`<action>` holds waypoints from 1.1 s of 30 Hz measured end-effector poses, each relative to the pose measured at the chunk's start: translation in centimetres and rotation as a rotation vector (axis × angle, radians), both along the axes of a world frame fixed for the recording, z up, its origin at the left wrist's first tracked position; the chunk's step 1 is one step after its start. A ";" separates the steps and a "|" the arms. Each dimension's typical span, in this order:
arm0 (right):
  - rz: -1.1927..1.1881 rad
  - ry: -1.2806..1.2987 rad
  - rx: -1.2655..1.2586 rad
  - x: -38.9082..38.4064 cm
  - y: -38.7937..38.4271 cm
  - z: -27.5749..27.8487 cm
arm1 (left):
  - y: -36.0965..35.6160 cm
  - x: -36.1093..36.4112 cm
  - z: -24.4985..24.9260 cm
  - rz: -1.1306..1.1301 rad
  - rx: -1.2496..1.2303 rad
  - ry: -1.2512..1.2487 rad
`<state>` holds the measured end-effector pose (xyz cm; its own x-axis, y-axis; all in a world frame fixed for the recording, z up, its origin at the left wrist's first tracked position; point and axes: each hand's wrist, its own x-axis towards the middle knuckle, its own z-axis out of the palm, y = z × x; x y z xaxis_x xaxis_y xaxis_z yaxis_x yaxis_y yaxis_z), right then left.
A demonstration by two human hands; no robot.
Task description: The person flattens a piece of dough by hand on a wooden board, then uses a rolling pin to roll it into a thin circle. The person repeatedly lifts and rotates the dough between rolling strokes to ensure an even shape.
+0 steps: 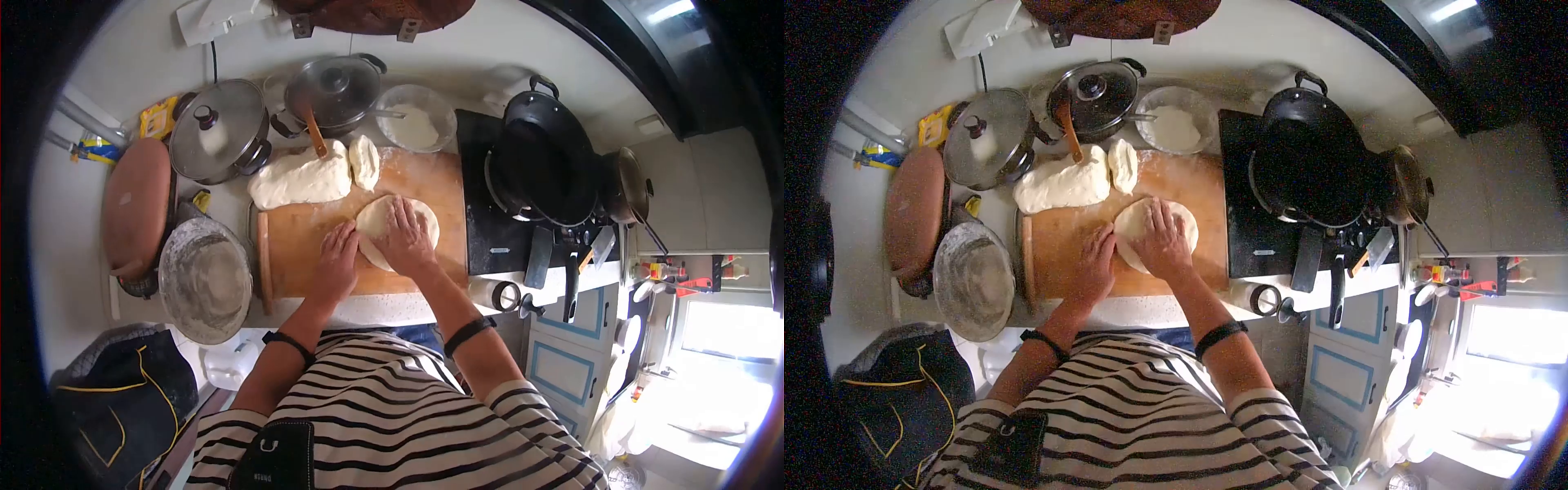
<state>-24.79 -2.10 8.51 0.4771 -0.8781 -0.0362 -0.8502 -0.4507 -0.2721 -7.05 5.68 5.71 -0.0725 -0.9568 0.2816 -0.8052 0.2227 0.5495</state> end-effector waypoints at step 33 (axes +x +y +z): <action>-0.211 -0.064 0.114 -3.0 -0.2 -0.5 | -0.5 0.1 -0.2 -0.016 -0.068 0.035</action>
